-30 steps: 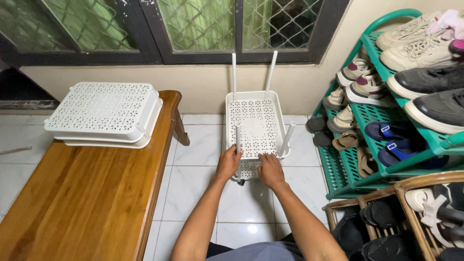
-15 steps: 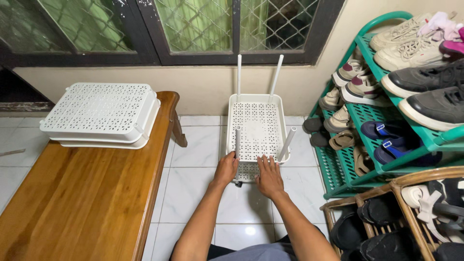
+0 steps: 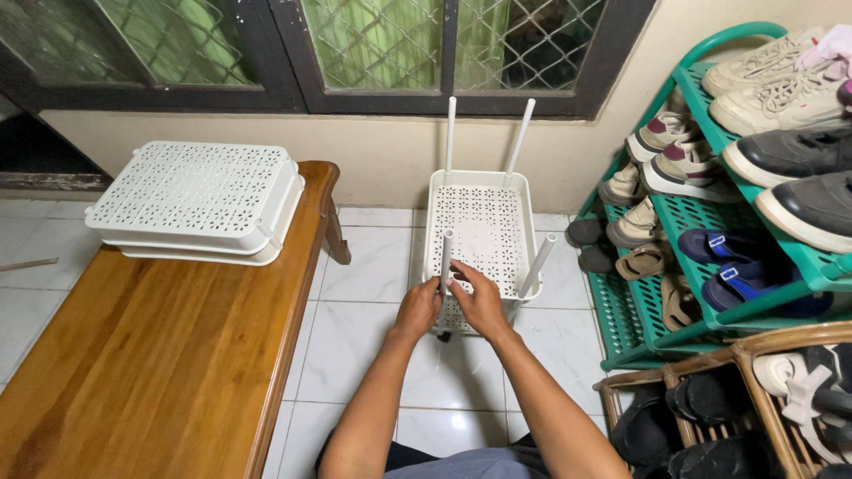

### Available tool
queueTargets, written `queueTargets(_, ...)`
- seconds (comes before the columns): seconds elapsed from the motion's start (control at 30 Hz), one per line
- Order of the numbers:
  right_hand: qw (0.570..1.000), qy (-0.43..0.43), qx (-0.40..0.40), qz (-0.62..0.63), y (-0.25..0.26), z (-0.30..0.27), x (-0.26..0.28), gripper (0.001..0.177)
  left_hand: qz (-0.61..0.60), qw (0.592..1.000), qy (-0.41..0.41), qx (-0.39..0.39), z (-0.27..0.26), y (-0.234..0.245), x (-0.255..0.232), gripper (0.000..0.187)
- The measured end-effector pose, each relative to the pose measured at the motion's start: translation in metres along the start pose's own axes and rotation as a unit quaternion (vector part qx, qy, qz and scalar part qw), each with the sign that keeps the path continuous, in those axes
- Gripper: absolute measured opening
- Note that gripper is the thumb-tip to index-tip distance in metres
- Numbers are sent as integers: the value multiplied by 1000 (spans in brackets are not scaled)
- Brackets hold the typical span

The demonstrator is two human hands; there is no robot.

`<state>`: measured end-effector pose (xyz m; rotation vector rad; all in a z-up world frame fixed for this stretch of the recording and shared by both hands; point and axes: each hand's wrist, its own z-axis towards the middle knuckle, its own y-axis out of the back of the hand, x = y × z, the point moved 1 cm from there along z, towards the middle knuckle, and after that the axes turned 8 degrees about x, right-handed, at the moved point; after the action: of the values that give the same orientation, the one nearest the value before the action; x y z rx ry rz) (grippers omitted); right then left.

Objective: The person assembles a white plastic storage shelf by inserting vertical poles into the shelf trays and stacking them. They repeatedly remove and reinsert poles to adjust fit, then place the assembled unit upright on the floor.

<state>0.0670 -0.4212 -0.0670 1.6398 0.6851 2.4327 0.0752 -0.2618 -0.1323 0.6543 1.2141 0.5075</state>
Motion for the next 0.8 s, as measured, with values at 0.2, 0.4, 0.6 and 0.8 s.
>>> queueTargets(0.2,997,-67,41,-15,1,14,14,34,-17,1000,6,-8,-6,-1,-1,12)
queueTargets(0.4,999,-2,48,-18,2,16,14,32,-21,1000,5,-3,-6,3,-4,11)
queueTargets(0.6,998,-13,29,-46,-1,15,15,34,-30,1000,1,6,-7,3,-3,12)
queueTargets(0.8,998,4,-18,-64,-4,13,17,34,-21,1000,5,2,-7,1,-1,12)
